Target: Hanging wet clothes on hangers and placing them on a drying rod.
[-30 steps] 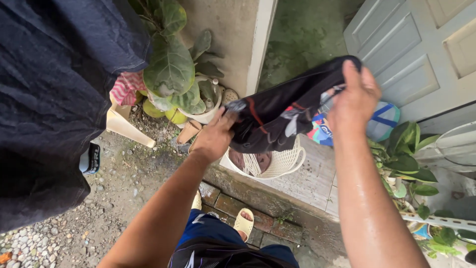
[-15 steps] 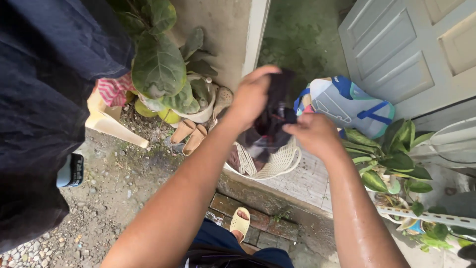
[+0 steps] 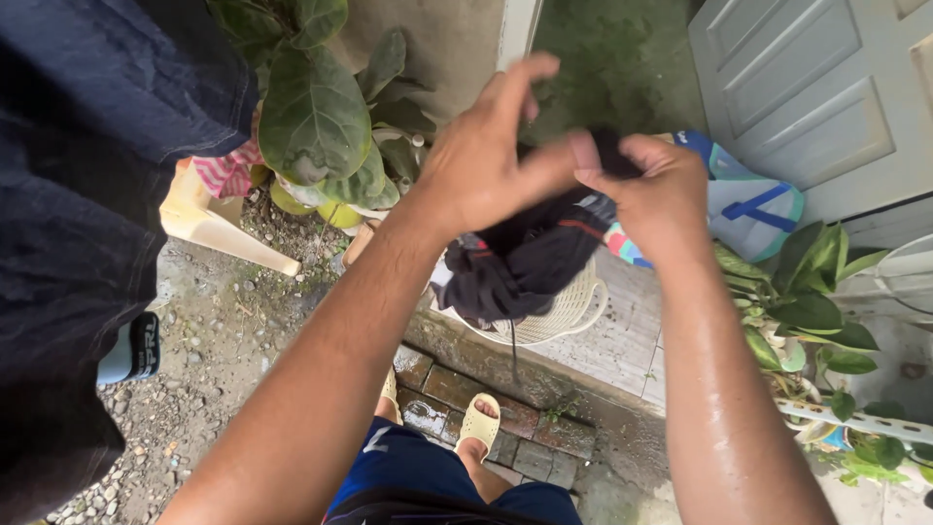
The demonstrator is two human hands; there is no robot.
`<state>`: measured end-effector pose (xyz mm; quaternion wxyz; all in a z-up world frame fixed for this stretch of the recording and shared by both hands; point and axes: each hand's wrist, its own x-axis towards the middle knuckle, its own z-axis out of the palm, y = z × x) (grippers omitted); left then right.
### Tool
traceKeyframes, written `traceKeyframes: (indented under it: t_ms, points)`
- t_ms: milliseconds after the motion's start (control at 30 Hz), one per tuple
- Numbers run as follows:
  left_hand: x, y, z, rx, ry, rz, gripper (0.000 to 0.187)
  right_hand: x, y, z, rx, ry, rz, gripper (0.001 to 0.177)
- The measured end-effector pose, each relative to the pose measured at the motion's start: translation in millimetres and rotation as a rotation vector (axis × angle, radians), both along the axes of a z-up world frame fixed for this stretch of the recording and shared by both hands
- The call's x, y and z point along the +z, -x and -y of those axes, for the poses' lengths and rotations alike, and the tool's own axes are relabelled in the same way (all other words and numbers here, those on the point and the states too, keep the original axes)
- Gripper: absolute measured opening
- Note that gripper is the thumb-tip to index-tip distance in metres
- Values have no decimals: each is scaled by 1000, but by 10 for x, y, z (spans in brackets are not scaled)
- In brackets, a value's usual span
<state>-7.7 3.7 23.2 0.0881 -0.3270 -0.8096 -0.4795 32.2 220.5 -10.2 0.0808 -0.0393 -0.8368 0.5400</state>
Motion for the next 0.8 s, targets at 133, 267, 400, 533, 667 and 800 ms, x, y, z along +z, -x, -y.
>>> traceKeyframes:
  t_ms: [133, 267, 400, 533, 667, 800]
  points:
    - [-736, 246, 168, 87, 381, -82, 71, -756, 150, -133, -54, 74, -63, 23]
    - [-1626, 385, 473, 488, 540, -43, 33, -1075, 138, -266, -277, 124, -143, 28]
    - [-2129, 329, 362, 607, 27, 872, 37, -1453, 75, -196, -398, 199, -33, 24]
    - [-3038, 400, 69, 589, 212, 640, 32, -2616, -24, -234, -314, -154, -30, 37]
    - [-3055, 337, -155, 469, 360, 729, 36, -3866, -144, -273, -270, -238, 437, 52]
    - [-3540, 288, -179, 413, 489, 736, 43, -5473, -413, -294, 139, -460, 658, 44]
